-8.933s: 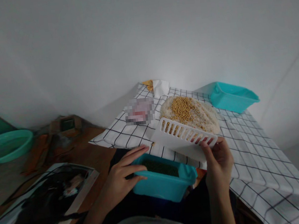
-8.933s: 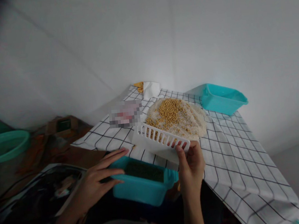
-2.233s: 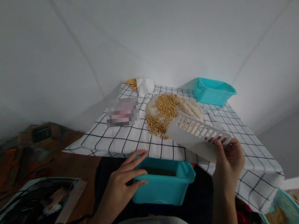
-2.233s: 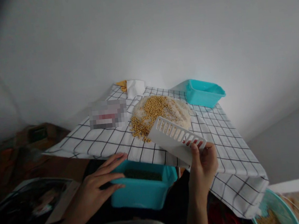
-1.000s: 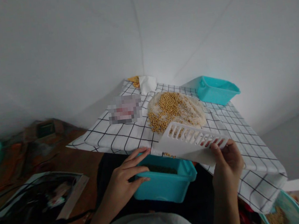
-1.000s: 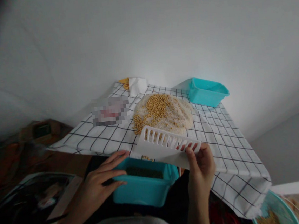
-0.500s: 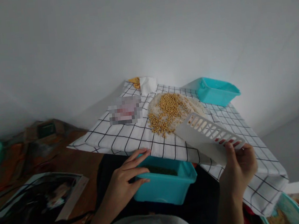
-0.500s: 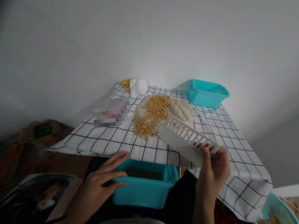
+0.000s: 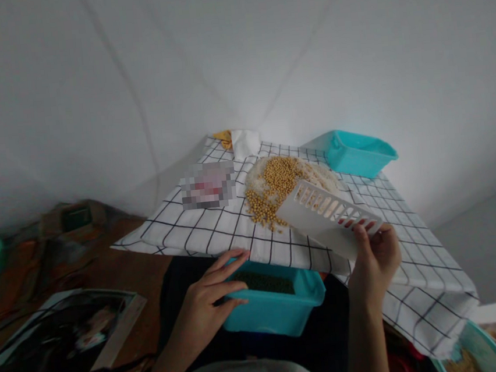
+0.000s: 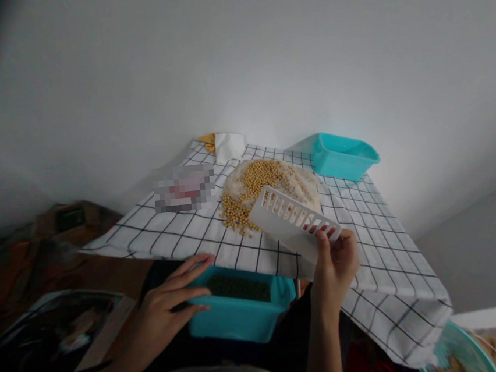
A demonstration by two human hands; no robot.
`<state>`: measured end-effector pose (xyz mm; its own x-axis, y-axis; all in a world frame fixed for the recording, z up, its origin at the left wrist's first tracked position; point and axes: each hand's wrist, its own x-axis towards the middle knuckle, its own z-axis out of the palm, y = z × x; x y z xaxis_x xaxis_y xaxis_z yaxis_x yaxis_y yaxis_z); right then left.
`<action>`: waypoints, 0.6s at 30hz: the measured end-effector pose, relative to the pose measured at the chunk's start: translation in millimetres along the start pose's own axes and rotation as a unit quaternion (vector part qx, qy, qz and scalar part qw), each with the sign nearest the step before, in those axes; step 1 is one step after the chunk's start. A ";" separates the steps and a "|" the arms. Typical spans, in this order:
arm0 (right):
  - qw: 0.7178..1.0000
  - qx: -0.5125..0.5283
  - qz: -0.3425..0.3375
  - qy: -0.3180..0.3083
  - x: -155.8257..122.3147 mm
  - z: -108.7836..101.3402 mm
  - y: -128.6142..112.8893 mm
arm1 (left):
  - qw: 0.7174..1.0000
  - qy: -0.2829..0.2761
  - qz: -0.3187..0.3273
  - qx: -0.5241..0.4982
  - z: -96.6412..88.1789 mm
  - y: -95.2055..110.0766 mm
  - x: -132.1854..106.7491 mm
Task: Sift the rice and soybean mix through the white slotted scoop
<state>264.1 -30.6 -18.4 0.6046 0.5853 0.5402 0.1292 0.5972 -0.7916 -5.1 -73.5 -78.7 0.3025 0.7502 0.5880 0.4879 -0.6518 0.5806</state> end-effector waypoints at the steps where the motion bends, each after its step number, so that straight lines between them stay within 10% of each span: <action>1: 1.000 -0.003 0.005 -0.005 -0.9 1.2 0.1 | 1.000 0.003 0.003 -0.002 0.7 -0.1 -0.1; 18: 0.996 0.041 0.033 -0.067 -9.2 7.1 -6.3 | 1.000 0.004 0.007 0.000 1.9 -3.0 -0.9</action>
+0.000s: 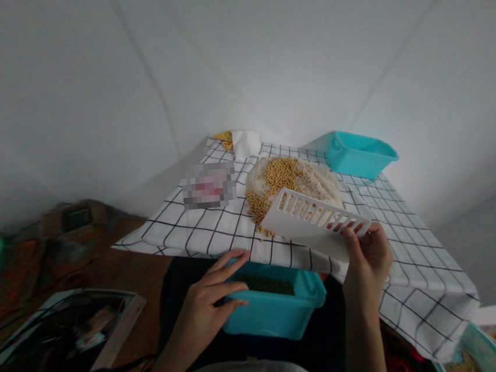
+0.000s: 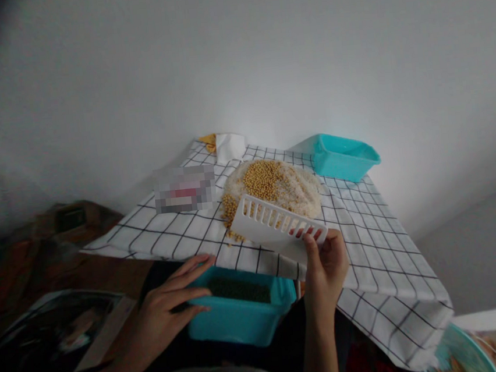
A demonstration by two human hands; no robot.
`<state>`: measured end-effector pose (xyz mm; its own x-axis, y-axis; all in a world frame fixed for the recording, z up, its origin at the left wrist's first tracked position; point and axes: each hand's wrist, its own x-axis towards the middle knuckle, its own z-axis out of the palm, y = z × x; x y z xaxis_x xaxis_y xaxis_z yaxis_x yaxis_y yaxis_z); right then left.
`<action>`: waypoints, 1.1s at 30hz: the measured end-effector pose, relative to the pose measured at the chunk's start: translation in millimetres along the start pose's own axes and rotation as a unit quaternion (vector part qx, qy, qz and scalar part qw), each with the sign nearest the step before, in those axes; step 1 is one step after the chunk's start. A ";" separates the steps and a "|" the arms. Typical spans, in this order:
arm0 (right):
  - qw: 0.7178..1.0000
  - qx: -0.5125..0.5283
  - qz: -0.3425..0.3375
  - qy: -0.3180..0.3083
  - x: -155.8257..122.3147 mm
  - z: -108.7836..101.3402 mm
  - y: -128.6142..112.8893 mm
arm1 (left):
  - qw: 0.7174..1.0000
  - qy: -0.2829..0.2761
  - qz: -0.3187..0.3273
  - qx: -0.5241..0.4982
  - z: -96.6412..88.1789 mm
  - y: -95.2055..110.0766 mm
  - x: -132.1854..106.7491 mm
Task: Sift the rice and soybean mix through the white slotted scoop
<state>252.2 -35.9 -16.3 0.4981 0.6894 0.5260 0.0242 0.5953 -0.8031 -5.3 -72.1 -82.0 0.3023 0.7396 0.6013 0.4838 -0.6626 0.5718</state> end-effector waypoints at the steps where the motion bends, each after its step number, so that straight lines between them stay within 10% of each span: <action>1: 1.000 0.000 0.001 -0.003 -0.5 -0.1 -0.3 | 1.000 -0.002 -0.001 0.000 -0.2 0.2 0.3; 33: 0.999 0.013 0.028 -0.021 -10.3 9.4 -9.3 | 1.000 -0.002 -0.010 -0.013 -0.8 1.3 0.1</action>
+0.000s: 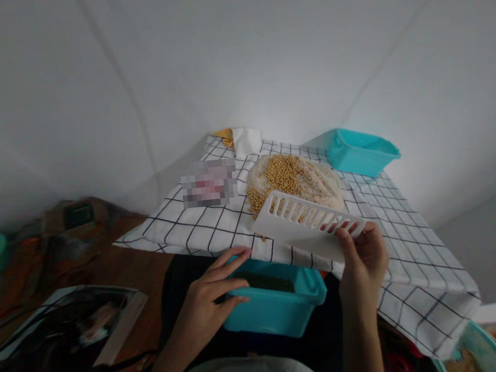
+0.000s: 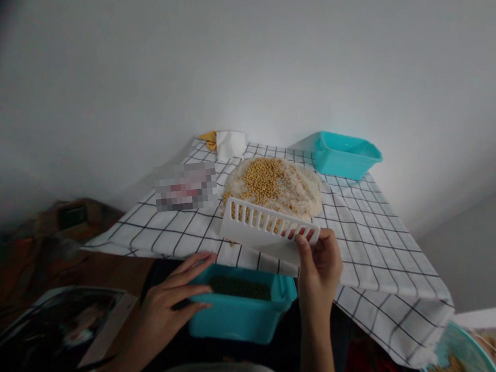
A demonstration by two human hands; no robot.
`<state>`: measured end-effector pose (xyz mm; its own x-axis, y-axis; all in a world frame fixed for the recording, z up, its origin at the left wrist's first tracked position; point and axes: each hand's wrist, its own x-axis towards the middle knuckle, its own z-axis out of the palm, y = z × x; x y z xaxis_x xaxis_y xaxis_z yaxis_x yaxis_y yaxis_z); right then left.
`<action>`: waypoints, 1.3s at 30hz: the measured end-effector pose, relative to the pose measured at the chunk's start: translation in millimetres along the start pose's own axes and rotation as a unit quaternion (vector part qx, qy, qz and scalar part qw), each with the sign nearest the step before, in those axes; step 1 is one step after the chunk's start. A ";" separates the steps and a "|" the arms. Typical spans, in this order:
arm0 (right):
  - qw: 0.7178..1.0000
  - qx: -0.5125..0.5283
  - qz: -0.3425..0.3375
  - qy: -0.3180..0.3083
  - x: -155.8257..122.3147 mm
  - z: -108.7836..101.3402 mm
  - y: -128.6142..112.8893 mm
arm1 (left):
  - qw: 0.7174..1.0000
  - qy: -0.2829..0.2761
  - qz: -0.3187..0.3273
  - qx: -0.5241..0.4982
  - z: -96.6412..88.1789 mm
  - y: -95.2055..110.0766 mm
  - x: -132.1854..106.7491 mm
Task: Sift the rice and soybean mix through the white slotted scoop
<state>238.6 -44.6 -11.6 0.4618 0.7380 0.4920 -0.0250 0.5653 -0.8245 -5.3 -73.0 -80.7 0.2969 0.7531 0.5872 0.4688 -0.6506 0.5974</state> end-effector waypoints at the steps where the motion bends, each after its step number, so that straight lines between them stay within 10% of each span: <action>1: 1.000 -0.003 -0.002 0.001 -0.1 0.7 -0.4 | 1.000 0.000 0.000 0.000 0.1 0.1 0.0; 39: 1.000 -0.015 -0.005 0.011 -0.4 6.8 2.2 | 1.000 0.002 -0.004 -0.008 -0.6 0.4 0.4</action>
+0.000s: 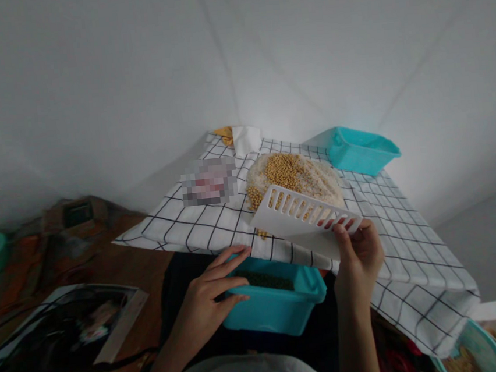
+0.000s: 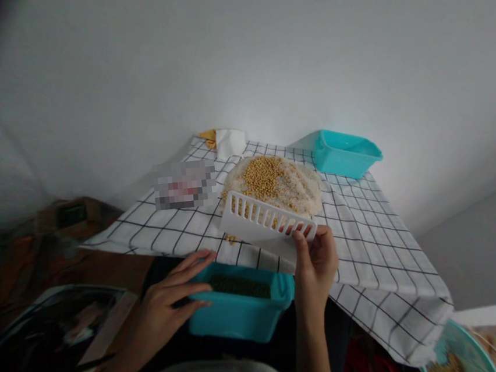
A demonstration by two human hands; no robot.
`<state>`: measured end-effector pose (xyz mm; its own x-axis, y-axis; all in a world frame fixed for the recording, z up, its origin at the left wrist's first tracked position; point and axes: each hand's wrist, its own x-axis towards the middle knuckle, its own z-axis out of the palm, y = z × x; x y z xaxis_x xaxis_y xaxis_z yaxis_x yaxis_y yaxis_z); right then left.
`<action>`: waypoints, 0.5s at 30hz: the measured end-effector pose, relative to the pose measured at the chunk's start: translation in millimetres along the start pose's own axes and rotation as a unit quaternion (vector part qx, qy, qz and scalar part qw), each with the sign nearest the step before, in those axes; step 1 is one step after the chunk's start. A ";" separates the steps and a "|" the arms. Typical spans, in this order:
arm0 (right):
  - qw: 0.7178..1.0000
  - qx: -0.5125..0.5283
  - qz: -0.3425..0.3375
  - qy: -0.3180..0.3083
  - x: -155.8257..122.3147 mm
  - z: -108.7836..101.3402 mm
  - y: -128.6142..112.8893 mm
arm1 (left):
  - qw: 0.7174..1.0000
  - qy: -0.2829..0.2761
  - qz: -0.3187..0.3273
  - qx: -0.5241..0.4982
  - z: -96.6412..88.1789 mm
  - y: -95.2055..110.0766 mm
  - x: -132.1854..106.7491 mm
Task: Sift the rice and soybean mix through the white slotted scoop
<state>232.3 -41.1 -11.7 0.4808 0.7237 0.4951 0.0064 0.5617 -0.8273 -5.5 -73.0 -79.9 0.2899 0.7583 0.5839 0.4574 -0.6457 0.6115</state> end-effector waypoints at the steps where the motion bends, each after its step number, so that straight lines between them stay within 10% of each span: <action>1: 1.000 -0.004 0.006 -0.002 0.0 0.1 -0.2 | 1.000 -0.001 0.000 -0.001 0.1 -0.1 -0.1; 15: 0.999 0.004 0.019 -0.032 -3.0 -1.1 -7.4 | 1.000 -0.012 0.000 0.009 -0.5 -0.7 0.1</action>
<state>231.8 -47.9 -7.4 0.4236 0.7685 0.4796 -0.0181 0.5366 -0.8437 -6.1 -72.5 -80.1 0.3094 0.7610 0.5702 0.4725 -0.6434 0.6023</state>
